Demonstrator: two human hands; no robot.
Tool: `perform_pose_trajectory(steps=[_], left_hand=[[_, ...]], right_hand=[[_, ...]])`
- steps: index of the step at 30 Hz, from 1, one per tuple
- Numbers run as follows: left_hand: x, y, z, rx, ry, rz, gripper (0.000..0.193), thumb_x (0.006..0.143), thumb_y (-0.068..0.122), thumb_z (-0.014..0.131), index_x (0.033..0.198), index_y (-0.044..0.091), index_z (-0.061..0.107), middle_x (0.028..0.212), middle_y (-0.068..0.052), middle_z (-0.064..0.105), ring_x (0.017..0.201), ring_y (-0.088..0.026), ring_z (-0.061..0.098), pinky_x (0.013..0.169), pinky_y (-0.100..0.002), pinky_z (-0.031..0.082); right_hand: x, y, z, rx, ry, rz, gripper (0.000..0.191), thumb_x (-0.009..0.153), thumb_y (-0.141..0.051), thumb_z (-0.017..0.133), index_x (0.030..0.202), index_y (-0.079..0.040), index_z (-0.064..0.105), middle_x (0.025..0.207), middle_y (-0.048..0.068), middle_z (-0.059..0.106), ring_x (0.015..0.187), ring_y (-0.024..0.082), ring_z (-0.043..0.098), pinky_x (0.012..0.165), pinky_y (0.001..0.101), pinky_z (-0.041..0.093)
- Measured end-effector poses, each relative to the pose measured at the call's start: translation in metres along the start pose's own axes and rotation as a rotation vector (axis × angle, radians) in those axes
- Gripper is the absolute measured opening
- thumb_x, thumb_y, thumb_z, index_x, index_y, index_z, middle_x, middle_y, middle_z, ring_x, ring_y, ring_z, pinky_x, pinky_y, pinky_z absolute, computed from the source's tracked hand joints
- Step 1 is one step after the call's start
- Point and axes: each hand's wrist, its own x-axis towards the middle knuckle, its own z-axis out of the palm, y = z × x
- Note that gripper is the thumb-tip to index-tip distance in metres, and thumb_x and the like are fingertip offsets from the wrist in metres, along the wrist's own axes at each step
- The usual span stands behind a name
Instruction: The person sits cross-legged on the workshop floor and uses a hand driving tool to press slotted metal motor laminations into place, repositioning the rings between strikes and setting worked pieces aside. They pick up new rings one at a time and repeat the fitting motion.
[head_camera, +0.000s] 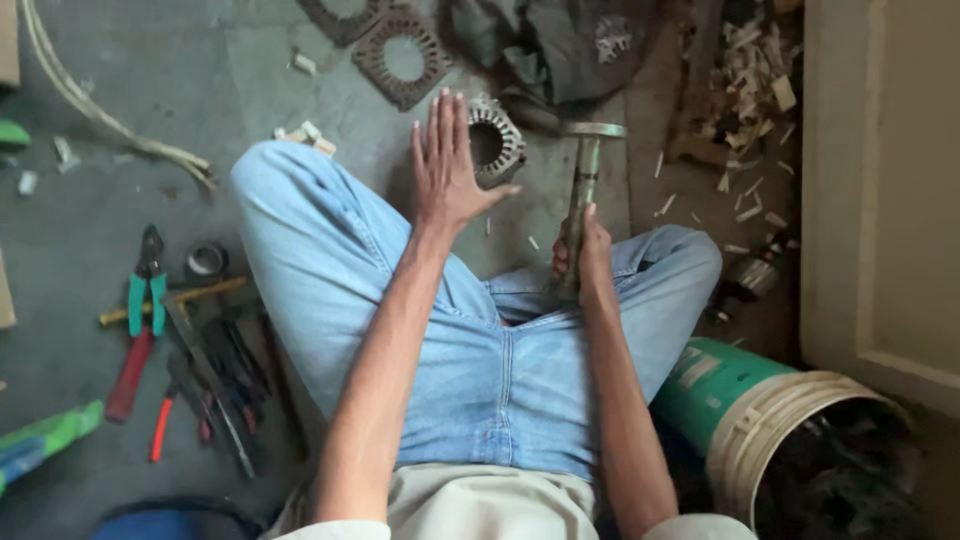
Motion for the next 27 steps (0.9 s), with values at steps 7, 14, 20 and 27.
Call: perform_pose_trajectory(steps=[7, 14, 20, 27], left_hand=[[0.008, 0.002, -0.002, 0.197, -0.196, 0.014, 0.131, 0.055, 0.043, 0.098, 0.156, 0.001, 0.026, 0.154, -0.02, 0.039, 0.148, -0.035, 0.034, 0.125, -0.055, 0.022], [0.013, 0.002, -0.01, 0.254, -0.271, 0.044, 0.128, 0.055, 0.033, 0.096, 0.157, 0.001, 0.027, 0.149, -0.018, 0.044, 0.143, -0.036, 0.039, 0.124, -0.05, 0.026], [0.071, -0.023, -0.019, 0.762, -0.655, 0.604, 0.14, 0.053, 0.038, 0.097, 0.165, 0.018, 0.015, 0.163, -0.012, 0.029, 0.157, -0.03, 0.021, 0.128, -0.052, 0.014], [0.079, -0.022, -0.027, 0.903, -0.425, 0.711, 0.155, 0.049, 0.034, 0.096, 0.17, 0.022, -0.001, 0.173, -0.015, 0.007, 0.157, -0.031, 0.009, 0.123, -0.052, 0.013]], right_hand=[[0.014, 0.008, -0.012, 0.149, 0.006, 0.08, 0.067, 0.093, -0.078, 0.039, 0.093, -0.013, 0.053, 0.059, 0.001, 0.047, 0.044, 0.015, 0.045, 0.043, 0.0335, 0.043], [0.018, 0.015, -0.005, 0.054, -0.017, 0.02, 0.066, 0.096, -0.075, 0.041, 0.087, -0.01, 0.053, 0.059, 0.004, 0.05, 0.044, 0.016, 0.047, 0.042, 0.0326, 0.04], [0.026, 0.017, 0.0, 0.052, -0.027, -0.034, 0.063, 0.098, -0.071, 0.043, 0.086, -0.01, 0.052, 0.06, 0.004, 0.05, 0.045, 0.015, 0.047, 0.042, 0.0316, 0.04], [0.021, 0.011, -0.004, 0.092, 0.01, 0.024, 0.065, 0.096, -0.072, 0.041, 0.087, -0.009, 0.054, 0.06, 0.004, 0.051, 0.045, 0.016, 0.048, 0.041, 0.0318, 0.04]])
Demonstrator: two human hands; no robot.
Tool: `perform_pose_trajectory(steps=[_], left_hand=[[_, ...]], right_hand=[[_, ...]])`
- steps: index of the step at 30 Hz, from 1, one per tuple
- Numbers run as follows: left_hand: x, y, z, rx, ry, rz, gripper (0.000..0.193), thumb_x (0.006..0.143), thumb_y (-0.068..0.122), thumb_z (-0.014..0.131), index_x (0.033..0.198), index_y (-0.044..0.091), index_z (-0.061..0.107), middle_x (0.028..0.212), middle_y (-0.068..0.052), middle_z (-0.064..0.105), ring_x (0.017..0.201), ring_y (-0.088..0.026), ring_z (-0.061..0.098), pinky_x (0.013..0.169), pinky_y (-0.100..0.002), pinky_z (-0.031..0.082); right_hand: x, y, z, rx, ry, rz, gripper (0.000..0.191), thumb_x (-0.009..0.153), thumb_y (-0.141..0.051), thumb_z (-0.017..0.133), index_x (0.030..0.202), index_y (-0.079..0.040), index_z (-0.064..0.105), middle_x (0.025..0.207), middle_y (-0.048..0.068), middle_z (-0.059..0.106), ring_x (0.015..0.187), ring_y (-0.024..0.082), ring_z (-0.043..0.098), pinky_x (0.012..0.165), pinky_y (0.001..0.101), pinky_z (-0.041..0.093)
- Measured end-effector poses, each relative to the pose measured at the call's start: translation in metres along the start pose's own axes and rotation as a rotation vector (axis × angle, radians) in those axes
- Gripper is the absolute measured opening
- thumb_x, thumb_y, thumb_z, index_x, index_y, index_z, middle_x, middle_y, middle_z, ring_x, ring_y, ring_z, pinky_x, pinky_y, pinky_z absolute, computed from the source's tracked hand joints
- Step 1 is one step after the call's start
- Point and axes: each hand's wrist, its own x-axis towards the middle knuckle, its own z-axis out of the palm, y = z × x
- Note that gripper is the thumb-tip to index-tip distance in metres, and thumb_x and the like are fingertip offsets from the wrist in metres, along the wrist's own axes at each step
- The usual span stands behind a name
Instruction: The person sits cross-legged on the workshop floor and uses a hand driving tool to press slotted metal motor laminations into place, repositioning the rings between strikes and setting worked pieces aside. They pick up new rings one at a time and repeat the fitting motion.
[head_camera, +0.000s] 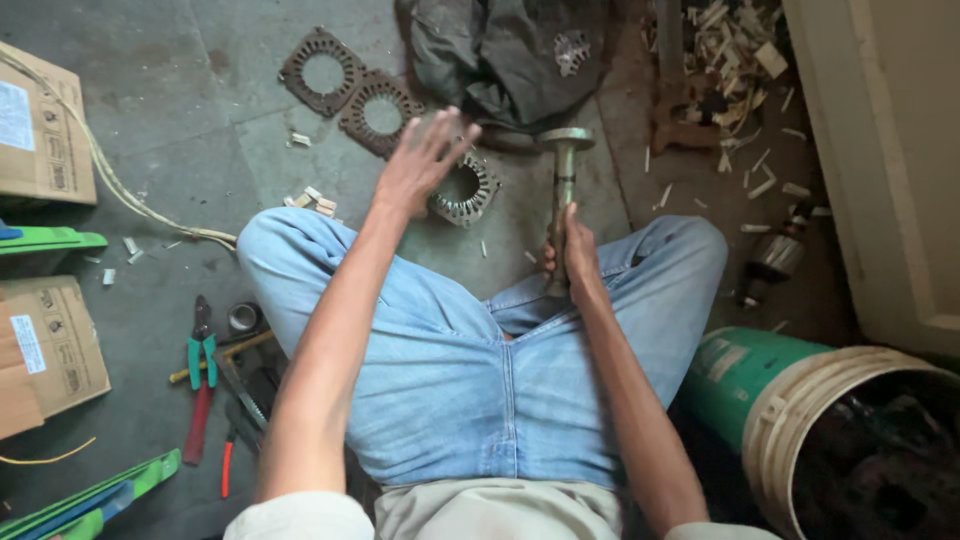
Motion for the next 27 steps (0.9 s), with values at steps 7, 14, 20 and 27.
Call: perform_pose_trajectory(steps=[7, 14, 20, 27], left_hand=[[-0.049, 0.043, -0.031, -0.769, -0.081, -0.501, 0.158, 0.054, 0.067, 0.091, 0.157, -0.008, -0.002, 0.166, -0.035, 0.004, 0.156, -0.042, 0.004, 0.119, -0.07, 0.009], [-0.027, 0.092, -0.02, -0.618, 0.151, -0.738, 0.145, 0.059, 0.07, 0.086, 0.157, -0.009, 0.013, 0.166, -0.029, 0.021, 0.157, -0.04, 0.016, 0.12, -0.073, 0.013], [-0.026, 0.078, -0.008, -0.738, 0.13, -0.702, 0.134, 0.055, 0.043, 0.094, 0.161, 0.005, 0.021, 0.163, -0.019, 0.034, 0.155, -0.033, 0.026, 0.124, -0.058, 0.019], [-0.023, 0.079, -0.001, -0.79, 0.226, -0.653, 0.142, 0.057, 0.071, 0.087, 0.159, 0.0, 0.018, 0.16, -0.024, 0.033, 0.151, -0.036, 0.027, 0.121, -0.057, 0.022]], right_hand=[[0.0, -0.003, -0.001, -0.028, 0.014, 0.043, 0.066, 0.095, -0.075, 0.041, 0.089, -0.01, 0.054, 0.061, 0.002, 0.05, 0.046, 0.014, 0.049, 0.043, 0.0329, 0.046], [0.002, 0.001, 0.005, -0.052, -0.022, 0.02, 0.065, 0.096, -0.075, 0.043, 0.087, -0.011, 0.051, 0.06, 0.003, 0.05, 0.046, 0.015, 0.048, 0.043, 0.0333, 0.042], [0.006, 0.002, 0.0, -0.075, 0.007, 0.062, 0.07, 0.093, -0.079, 0.04, 0.088, -0.011, 0.053, 0.06, 0.002, 0.05, 0.045, 0.015, 0.048, 0.042, 0.0339, 0.042], [0.005, 0.001, -0.002, -0.037, 0.0, 0.069, 0.071, 0.093, -0.079, 0.038, 0.089, -0.01, 0.054, 0.059, 0.002, 0.049, 0.045, 0.016, 0.049, 0.042, 0.0341, 0.044]])
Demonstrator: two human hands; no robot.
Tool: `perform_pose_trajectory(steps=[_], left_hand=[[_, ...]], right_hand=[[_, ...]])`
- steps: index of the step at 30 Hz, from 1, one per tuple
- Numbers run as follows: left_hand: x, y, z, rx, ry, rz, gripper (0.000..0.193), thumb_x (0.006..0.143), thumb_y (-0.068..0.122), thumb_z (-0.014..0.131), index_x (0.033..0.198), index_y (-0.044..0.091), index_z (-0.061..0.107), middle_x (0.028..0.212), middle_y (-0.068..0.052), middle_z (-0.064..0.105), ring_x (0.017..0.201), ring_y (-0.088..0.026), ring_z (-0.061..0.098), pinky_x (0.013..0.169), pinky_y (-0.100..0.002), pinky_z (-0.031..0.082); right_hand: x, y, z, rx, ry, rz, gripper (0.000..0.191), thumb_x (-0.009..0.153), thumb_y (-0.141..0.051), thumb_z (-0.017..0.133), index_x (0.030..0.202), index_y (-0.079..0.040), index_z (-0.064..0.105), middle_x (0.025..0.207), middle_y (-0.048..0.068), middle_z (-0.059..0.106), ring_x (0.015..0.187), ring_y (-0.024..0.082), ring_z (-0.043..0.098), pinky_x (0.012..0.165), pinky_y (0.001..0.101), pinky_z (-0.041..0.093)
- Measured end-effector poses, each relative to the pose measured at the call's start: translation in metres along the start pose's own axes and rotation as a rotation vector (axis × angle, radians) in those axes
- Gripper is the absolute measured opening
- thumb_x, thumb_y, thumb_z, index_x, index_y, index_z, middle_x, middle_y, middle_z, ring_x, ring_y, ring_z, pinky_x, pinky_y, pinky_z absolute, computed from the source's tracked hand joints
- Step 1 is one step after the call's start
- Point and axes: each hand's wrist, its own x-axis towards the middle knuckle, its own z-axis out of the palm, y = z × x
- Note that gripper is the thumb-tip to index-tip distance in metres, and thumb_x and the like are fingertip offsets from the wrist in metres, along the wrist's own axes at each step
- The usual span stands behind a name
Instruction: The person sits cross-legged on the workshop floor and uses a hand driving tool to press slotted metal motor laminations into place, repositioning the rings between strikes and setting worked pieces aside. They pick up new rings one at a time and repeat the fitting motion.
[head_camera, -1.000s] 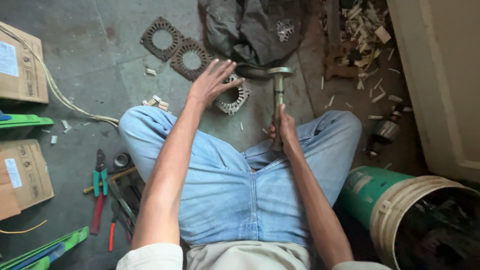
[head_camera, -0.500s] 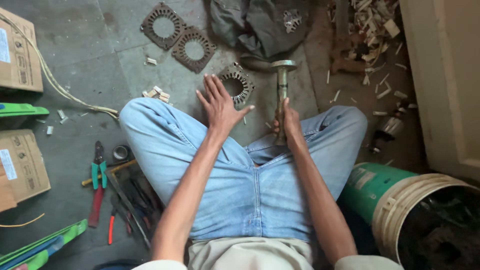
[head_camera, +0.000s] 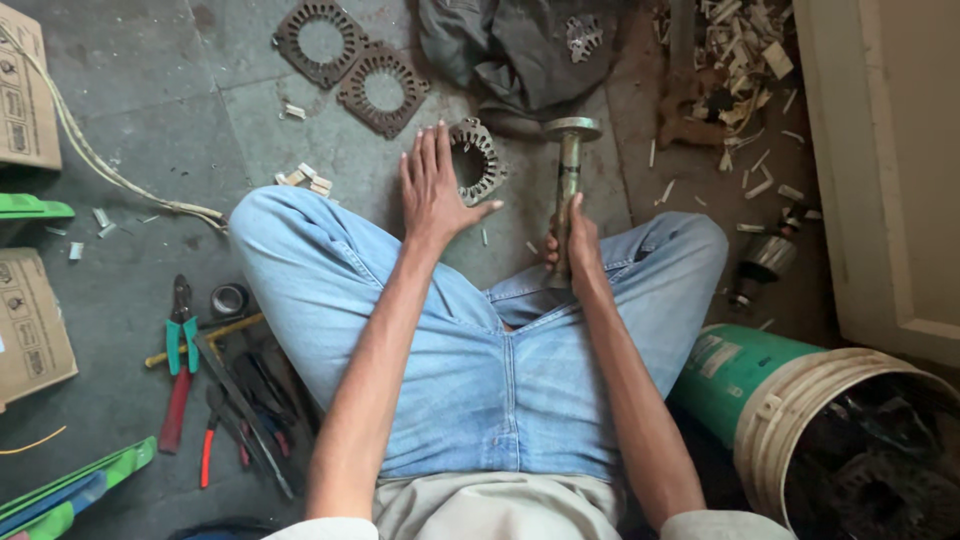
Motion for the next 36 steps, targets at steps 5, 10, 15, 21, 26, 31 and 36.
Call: perform_pose_trajectory(steps=[5, 10, 15, 21, 26, 31, 36], left_hand=[[-0.002, -0.002, 0.01, 0.062, 0.084, 0.006, 0.141, 0.066, 0.087, 0.073, 0.158, -0.008, 0.023, 0.157, -0.025, 0.038, 0.149, -0.037, 0.034, 0.122, -0.056, 0.027], [-0.003, -0.002, 0.014, 0.109, 0.077, -0.026, 0.135, 0.065, 0.083, 0.075, 0.155, -0.006, 0.028, 0.155, -0.024, 0.041, 0.148, -0.037, 0.036, 0.121, -0.056, 0.028], [-0.004, -0.001, 0.013, 0.077, 0.041, -0.107, 0.132, 0.064, 0.086, 0.074, 0.157, 0.006, 0.027, 0.158, -0.018, 0.04, 0.15, -0.038, 0.03, 0.121, -0.062, 0.021], [-0.001, 0.0, 0.012, 0.125, -0.061, -0.156, 0.139, 0.065, 0.092, 0.066, 0.164, 0.012, 0.011, 0.166, -0.015, 0.028, 0.155, -0.037, 0.018, 0.12, -0.071, 0.006], [0.007, 0.01, 0.007, 0.305, -0.231, -0.215, 0.143, 0.064, 0.097, 0.054, 0.165, 0.009, 0.003, 0.174, -0.008, 0.011, 0.16, -0.026, 0.004, 0.12, -0.076, -0.003], [0.017, 0.02, 0.0, 0.438, -0.392, -0.27, 0.144, 0.064, 0.101, 0.05, 0.164, 0.01, 0.001, 0.174, -0.007, 0.005, 0.159, -0.025, -0.004, 0.116, -0.076, -0.006], [0.019, 0.016, -0.001, 0.366, -0.414, -0.289, 0.141, 0.064, 0.097, 0.055, 0.165, 0.01, 0.008, 0.173, -0.007, 0.011, 0.16, -0.03, 0.0, 0.116, -0.079, -0.003]], right_hand=[[-0.004, -0.003, 0.004, -0.033, -0.005, -0.023, 0.07, 0.094, -0.078, 0.038, 0.09, -0.009, 0.055, 0.059, 0.002, 0.049, 0.045, 0.015, 0.047, 0.042, 0.0332, 0.043], [-0.005, -0.005, 0.006, -0.006, -0.035, -0.027, 0.069, 0.096, -0.077, 0.039, 0.088, -0.009, 0.053, 0.058, 0.002, 0.048, 0.045, 0.015, 0.048, 0.041, 0.0329, 0.042], [-0.009, -0.007, 0.009, 0.001, -0.017, -0.037, 0.065, 0.098, -0.073, 0.038, 0.088, -0.01, 0.052, 0.058, 0.002, 0.047, 0.044, 0.015, 0.047, 0.041, 0.0326, 0.041], [-0.025, -0.006, 0.017, -0.171, 0.027, -0.264, 0.06, 0.102, -0.065, 0.04, 0.082, -0.009, 0.052, 0.057, 0.004, 0.053, 0.043, 0.015, 0.051, 0.039, 0.032, 0.042], [-0.031, -0.013, 0.029, -0.473, 0.031, -0.51, 0.055, 0.107, -0.057, 0.047, 0.085, -0.006, 0.053, 0.06, 0.003, 0.053, 0.049, 0.012, 0.05, 0.043, 0.0306, 0.04], [-0.025, -0.035, 0.041, -0.665, 0.091, -0.277, 0.054, 0.1, -0.057, 0.051, 0.084, -0.006, 0.055, 0.057, 0.003, 0.055, 0.044, 0.013, 0.052, 0.042, 0.033, 0.042], [-0.029, -0.042, 0.043, -0.688, 0.125, -0.473, 0.054, 0.102, -0.057, 0.052, 0.085, -0.006, 0.058, 0.058, 0.002, 0.056, 0.049, 0.011, 0.053, 0.045, 0.0327, 0.041]])
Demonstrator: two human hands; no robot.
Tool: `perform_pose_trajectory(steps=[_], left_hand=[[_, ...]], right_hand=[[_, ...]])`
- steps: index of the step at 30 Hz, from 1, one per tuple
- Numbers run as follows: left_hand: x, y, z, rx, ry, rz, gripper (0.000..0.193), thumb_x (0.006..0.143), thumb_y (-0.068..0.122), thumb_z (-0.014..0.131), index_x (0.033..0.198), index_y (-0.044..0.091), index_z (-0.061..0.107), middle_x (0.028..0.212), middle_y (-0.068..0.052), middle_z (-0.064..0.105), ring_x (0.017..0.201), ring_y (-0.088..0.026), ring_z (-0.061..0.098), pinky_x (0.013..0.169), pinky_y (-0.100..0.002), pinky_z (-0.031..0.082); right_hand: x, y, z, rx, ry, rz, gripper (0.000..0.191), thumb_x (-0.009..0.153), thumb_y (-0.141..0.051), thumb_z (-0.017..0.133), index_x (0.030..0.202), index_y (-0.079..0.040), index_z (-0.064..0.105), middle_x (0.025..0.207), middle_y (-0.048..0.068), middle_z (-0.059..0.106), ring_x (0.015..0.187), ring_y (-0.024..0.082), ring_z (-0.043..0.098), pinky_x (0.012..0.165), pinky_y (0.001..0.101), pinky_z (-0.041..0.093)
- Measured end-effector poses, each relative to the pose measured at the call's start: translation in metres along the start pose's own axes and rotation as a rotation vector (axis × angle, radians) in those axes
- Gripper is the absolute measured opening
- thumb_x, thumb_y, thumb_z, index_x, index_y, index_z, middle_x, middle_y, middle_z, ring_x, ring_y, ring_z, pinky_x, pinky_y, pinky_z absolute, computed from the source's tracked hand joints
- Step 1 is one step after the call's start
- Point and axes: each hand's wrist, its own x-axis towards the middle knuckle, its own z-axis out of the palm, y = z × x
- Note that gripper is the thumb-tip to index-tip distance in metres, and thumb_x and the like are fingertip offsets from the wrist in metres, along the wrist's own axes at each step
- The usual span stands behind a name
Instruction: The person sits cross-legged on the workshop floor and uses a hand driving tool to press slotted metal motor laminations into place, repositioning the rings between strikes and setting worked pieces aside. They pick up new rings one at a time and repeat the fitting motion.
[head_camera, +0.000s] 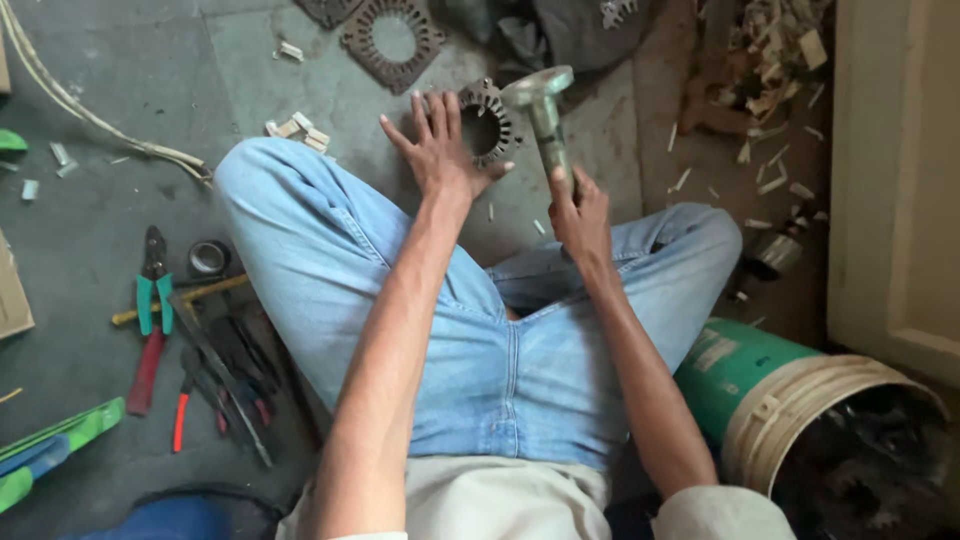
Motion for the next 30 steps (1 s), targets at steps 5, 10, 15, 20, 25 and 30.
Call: perform_pose_trajectory(steps=[5, 10, 15, 20, 25, 30], left_hand=[[0.003, 0.001, 0.006, -0.01, 0.016, -0.008, 0.143, 0.06, 0.097, 0.056, 0.164, 0.011, 0.01, 0.17, -0.008, 0.015, 0.157, -0.034, 0.003, 0.115, -0.078, 0.0], [0.008, 0.0, 0.012, -0.048, -0.008, 0.009, 0.144, 0.061, 0.095, 0.06, 0.164, 0.007, 0.01, 0.17, -0.012, 0.017, 0.157, -0.038, 0.003, 0.117, -0.074, -0.002], [0.011, 0.002, 0.016, -0.053, 0.017, 0.02, 0.146, 0.059, 0.096, 0.06, 0.162, 0.006, 0.008, 0.168, -0.012, 0.016, 0.156, -0.04, 0.005, 0.12, -0.068, -0.004], [0.013, 0.004, 0.016, -0.081, -0.012, -0.003, 0.146, 0.062, 0.095, 0.062, 0.163, 0.004, 0.009, 0.168, -0.018, 0.017, 0.156, -0.044, 0.008, 0.124, -0.061, -0.002], [0.017, 0.007, 0.013, -0.025, -0.02, -0.013, 0.146, 0.062, 0.095, 0.061, 0.163, 0.004, 0.007, 0.167, -0.017, 0.018, 0.155, -0.044, 0.01, 0.124, -0.059, 0.0], [0.017, 0.008, 0.016, -0.05, -0.022, -0.028, 0.146, 0.06, 0.095, 0.061, 0.161, 0.004, 0.007, 0.165, -0.018, 0.017, 0.153, -0.044, 0.01, 0.122, -0.058, 0.001]], right_hand=[[0.006, -0.014, -0.001, -0.206, -0.003, -0.077, 0.051, 0.106, -0.053, 0.054, 0.09, -0.005, 0.062, 0.057, 0.003, 0.054, 0.05, 0.011, 0.054, 0.048, 0.0327, 0.041], [0.005, -0.032, 0.002, 0.06, 0.006, -0.074, 0.044, 0.103, -0.05, 0.05, 0.095, -0.008, 0.063, 0.055, 0.001, 0.054, 0.045, 0.012, 0.051, 0.042, 0.034, 0.04], [0.01, -0.034, 0.002, -0.109, -0.024, 0.055, 0.052, 0.104, -0.053, 0.055, 0.087, -0.004, 0.059, 0.058, 0.003, 0.054, 0.047, 0.012, 0.053, 0.043, 0.0352, 0.042], [0.011, -0.027, 0.008, -0.204, 0.063, -0.215, 0.052, 0.107, -0.052, 0.054, 0.092, -0.004, 0.063, 0.061, 0.006, 0.059, 0.051, 0.015, 0.058, 0.049, 0.0362, 0.043], [0.011, -0.032, 0.015, -0.154, -0.015, -0.022, 0.049, 0.101, -0.052, 0.056, 0.089, -0.005, 0.064, 0.056, 0.007, 0.059, 0.047, 0.016, 0.059, 0.045, 0.0377, 0.045], [0.014, -0.036, 0.022, -0.161, -0.001, -0.055, 0.051, 0.103, -0.051, 0.057, 0.086, -0.003, 0.061, 0.056, 0.005, 0.058, 0.047, 0.014, 0.058, 0.046, 0.0358, 0.045]])
